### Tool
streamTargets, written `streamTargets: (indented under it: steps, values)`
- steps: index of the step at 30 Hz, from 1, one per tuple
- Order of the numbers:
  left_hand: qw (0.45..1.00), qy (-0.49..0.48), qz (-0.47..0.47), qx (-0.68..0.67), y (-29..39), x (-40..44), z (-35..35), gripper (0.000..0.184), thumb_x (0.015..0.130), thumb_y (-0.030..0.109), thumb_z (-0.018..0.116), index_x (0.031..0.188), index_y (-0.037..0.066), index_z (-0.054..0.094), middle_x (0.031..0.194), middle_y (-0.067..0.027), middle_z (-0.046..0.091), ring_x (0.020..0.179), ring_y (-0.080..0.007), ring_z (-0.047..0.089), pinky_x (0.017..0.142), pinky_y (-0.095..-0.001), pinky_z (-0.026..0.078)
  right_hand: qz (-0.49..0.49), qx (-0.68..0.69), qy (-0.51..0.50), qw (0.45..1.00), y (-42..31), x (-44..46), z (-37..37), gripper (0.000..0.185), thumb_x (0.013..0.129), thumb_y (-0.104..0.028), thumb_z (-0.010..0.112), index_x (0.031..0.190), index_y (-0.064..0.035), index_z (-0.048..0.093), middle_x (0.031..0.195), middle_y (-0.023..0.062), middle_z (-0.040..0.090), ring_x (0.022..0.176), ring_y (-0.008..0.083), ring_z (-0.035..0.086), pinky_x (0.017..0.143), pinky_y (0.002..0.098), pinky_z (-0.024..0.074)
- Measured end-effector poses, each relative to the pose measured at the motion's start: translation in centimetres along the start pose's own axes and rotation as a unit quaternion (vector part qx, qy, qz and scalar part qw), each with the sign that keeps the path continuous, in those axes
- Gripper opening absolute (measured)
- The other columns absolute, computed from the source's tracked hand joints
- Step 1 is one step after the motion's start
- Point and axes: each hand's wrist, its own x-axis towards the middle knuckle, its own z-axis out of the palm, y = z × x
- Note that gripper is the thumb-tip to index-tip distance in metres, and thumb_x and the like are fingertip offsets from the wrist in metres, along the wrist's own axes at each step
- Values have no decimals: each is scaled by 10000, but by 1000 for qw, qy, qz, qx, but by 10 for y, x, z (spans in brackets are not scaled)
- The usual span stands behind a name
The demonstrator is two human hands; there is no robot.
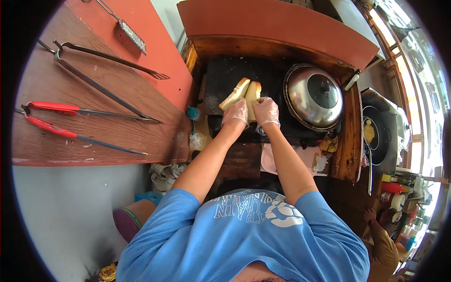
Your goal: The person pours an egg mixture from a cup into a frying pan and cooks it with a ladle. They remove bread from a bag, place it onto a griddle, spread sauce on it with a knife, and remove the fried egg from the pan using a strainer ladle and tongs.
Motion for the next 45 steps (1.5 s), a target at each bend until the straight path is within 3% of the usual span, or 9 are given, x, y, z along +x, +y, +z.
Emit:
streamTargets:
  steps: [10,15,20,25,27,31,34,42,45]
  values:
    - [1000,4,-16,19,-8,-2,18,348,914,65,534,1261,47,542,1123,-257,667,1073,-414,648,907,-483,525,-5,-1,18,1000,2,4,-1,386,813,-342,651,1020,-27,734,977,242,709,967,389,689,869,434,540]
    - [999,26,-12,23,-9,-29,26,440,930,81,506,1355,-30,480,1065,-235,693,1012,-354,696,800,-436,583,9,-23,-7,1000,0,2,-9,398,819,-345,621,1064,-49,725,1018,244,705,1005,395,679,887,441,536]
    - [998,45,-16,28,-8,-18,34,463,909,61,517,1364,-13,479,1032,-255,689,992,-397,684,817,-449,568,-8,-30,6,999,-5,0,-8,377,839,-343,605,1047,-53,724,1020,243,703,1007,402,673,900,457,528]
    - [980,57,-20,-188,-39,-13,40,359,908,75,520,1263,14,530,961,-277,674,909,-442,666,752,-489,533,-2,-112,15,994,-1,6,-20,358,843,-288,606,1122,-79,686,1125,219,682,1039,401,656,908,471,517]
    - [962,86,-23,-260,-44,-34,37,346,905,72,542,1248,28,539,889,-280,667,837,-444,666,710,-512,516,-164,-220,137,952,16,14,-7,412,828,-260,616,1211,-109,625,1240,158,619,1136,359,589,949,484,479]
    - [937,269,78,-210,-69,-107,49,416,935,123,576,1347,111,520,748,-249,640,712,-436,649,636,-521,506,-367,-308,-3,878,13,23,12,503,909,-200,507,1412,-191,512,1465,127,481,1385,345,395,1124,588,269]
    - [972,183,65,-131,-106,-161,81,468,932,130,582,1392,175,510,799,-203,640,714,-399,647,600,-506,512,-310,-348,-164,870,0,29,6,489,962,-196,415,1446,-185,490,1560,127,378,1478,349,267,1168,621,170]
    - [977,53,181,94,-175,-168,165,327,917,293,642,1233,215,609,901,-131,654,796,-365,669,633,-481,539,-366,-386,-182,827,3,40,22,558,983,-329,428,1520,-189,374,1618,133,254,1498,357,213,1151,657,176]
    - [998,29,54,29,-171,-147,176,344,915,372,647,1174,146,634,865,-185,673,836,-412,648,767,-518,504,-405,-373,-127,825,-2,22,0,599,963,-370,518,1519,-204,371,1600,115,292,1492,340,232,1136,647,224]
